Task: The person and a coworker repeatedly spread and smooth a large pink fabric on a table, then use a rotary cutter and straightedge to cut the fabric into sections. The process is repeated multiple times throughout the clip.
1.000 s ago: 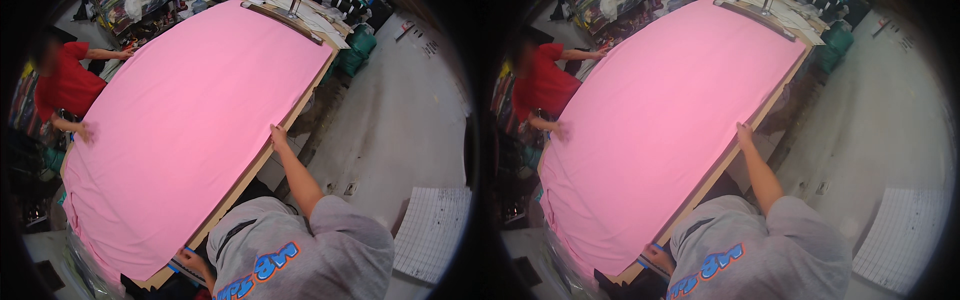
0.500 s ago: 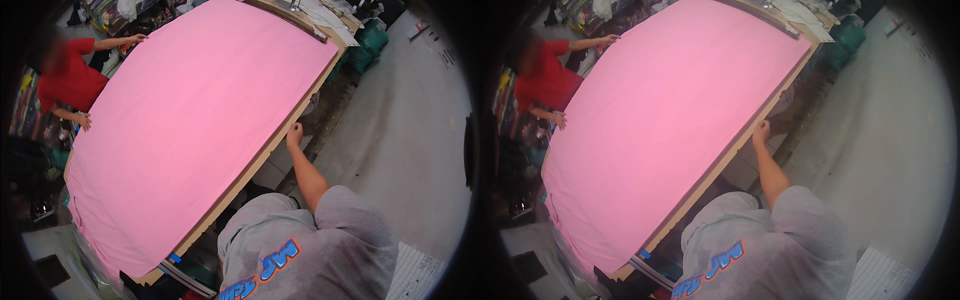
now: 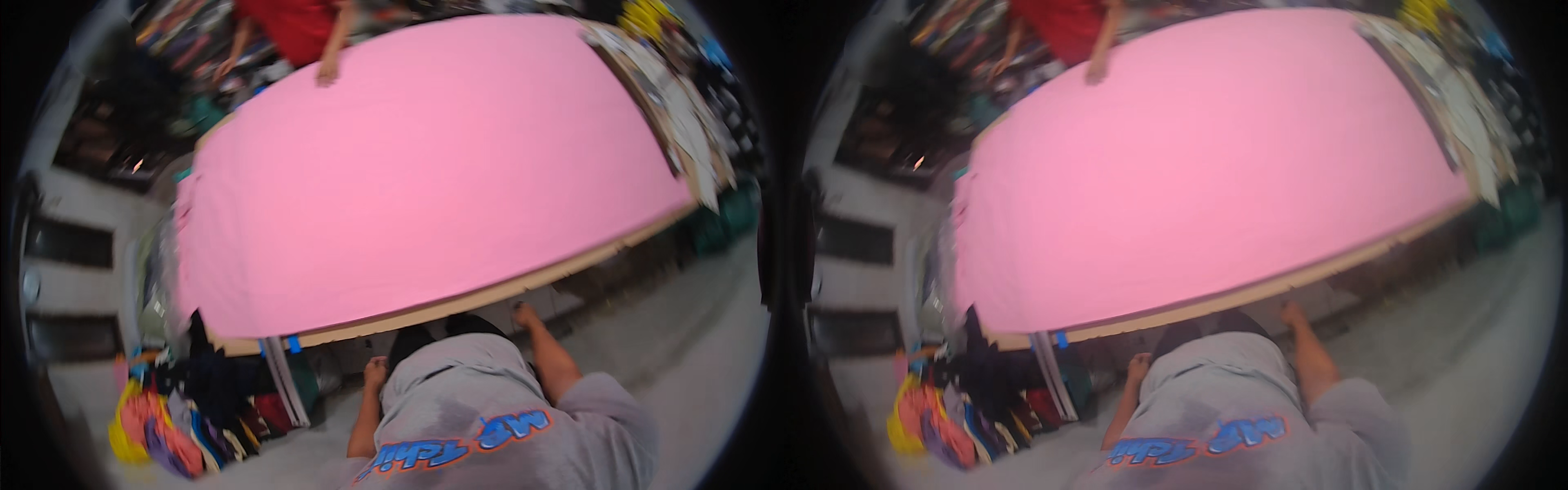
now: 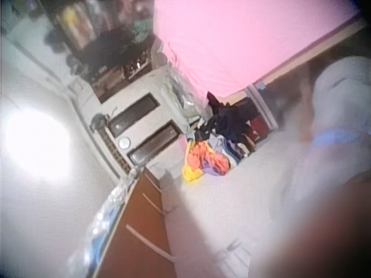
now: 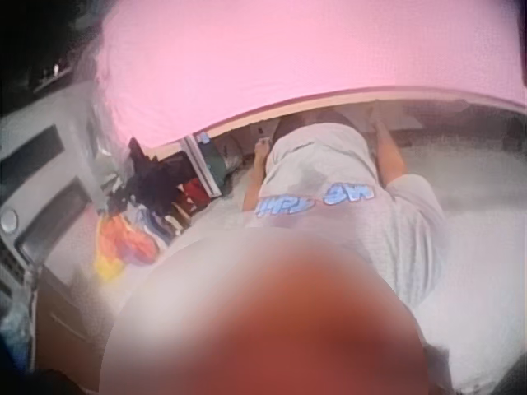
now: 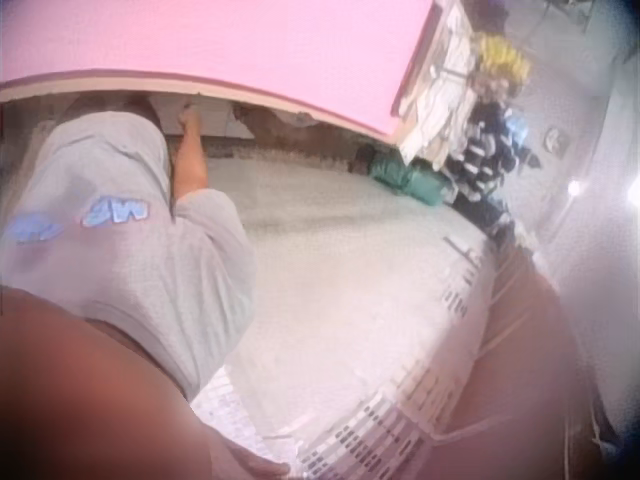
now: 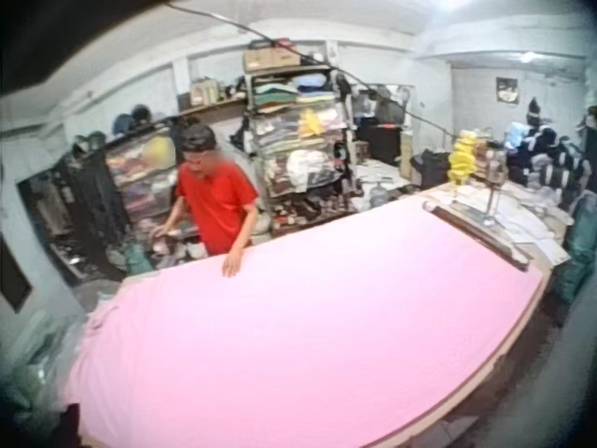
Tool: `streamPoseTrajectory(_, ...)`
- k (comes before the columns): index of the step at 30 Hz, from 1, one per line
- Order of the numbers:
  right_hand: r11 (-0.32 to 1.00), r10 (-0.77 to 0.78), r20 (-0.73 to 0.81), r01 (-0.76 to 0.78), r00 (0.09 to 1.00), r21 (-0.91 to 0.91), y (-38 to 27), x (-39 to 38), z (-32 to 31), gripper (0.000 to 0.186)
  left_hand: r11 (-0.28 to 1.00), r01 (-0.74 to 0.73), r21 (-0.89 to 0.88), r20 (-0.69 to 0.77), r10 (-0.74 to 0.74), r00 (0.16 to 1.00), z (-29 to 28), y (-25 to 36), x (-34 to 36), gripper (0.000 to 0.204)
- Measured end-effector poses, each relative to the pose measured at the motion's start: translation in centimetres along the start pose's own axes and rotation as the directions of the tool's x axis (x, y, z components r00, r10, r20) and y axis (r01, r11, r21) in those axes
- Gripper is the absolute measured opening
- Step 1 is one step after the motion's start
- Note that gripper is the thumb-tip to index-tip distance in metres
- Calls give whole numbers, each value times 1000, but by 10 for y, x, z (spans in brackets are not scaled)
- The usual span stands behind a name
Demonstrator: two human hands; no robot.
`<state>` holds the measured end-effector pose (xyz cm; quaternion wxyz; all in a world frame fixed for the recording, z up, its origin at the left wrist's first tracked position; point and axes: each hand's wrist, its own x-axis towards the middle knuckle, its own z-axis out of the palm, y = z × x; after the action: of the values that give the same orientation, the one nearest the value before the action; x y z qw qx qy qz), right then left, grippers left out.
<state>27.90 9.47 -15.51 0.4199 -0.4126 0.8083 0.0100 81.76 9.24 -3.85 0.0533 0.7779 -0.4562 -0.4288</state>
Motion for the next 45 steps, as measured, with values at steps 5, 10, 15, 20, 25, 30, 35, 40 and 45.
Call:
streamPoseTrajectory(5, 953, 230, 441, -293, 867, 78, -35, 37, -76, 42, 990, 130, -63, -71, -134, 988, 7, 22, -18, 26)
streamPoseTrajectory(10, 959, 280, 465, -265, 840, -98, 37, 91, -57, 50, 984, 75, -162, -98, -91, 991, 33, 29, -27, 25)
streamPoseTrajectory(15, 955, 73, 523, -210, 849, 209, -38, 37, -16, 47, 978, 55, -203, -214, -99, 972, 32, 1, -25, 26)
streamPoseTrajectory(20, 902, -172, 607, 372, 776, -220, -62, 55, 25, 43, 992, 77, -102, -177, -94, 980, 22, -11, -14, 27)
streamPoseTrajectory(25, 1000, -17, 516, 28, 856, -14, -96, 19, 0, 44, 990, 23, -141, -159, -46, 986, -6, -7, -6, 27)
streamPoseTrajectory(30, 996, -11, 375, -22, 927, 82, -54, 34, 5, 40, 788, -353, -505, -370, 172, 913, -89, 41, -24, 25)
streamPoseTrajectory(35, 997, -45, 309, 24, 950, 71, -74, -10, 11, 32, 646, -575, -502, -687, 105, 719, -172, 33, 6, 24)
streamPoseTrajectory(40, 929, -223, 391, 316, 893, -191, -120, -9, 66, 32, 522, -508, -685, -579, 34, 815, -248, 15, 29, 65)
streamPoseTrajectory(45, 956, -181, 369, 251, 912, -152, -203, -53, 102, 33, 521, -360, -774, -428, -12, 904, -287, -6, 53, 93)
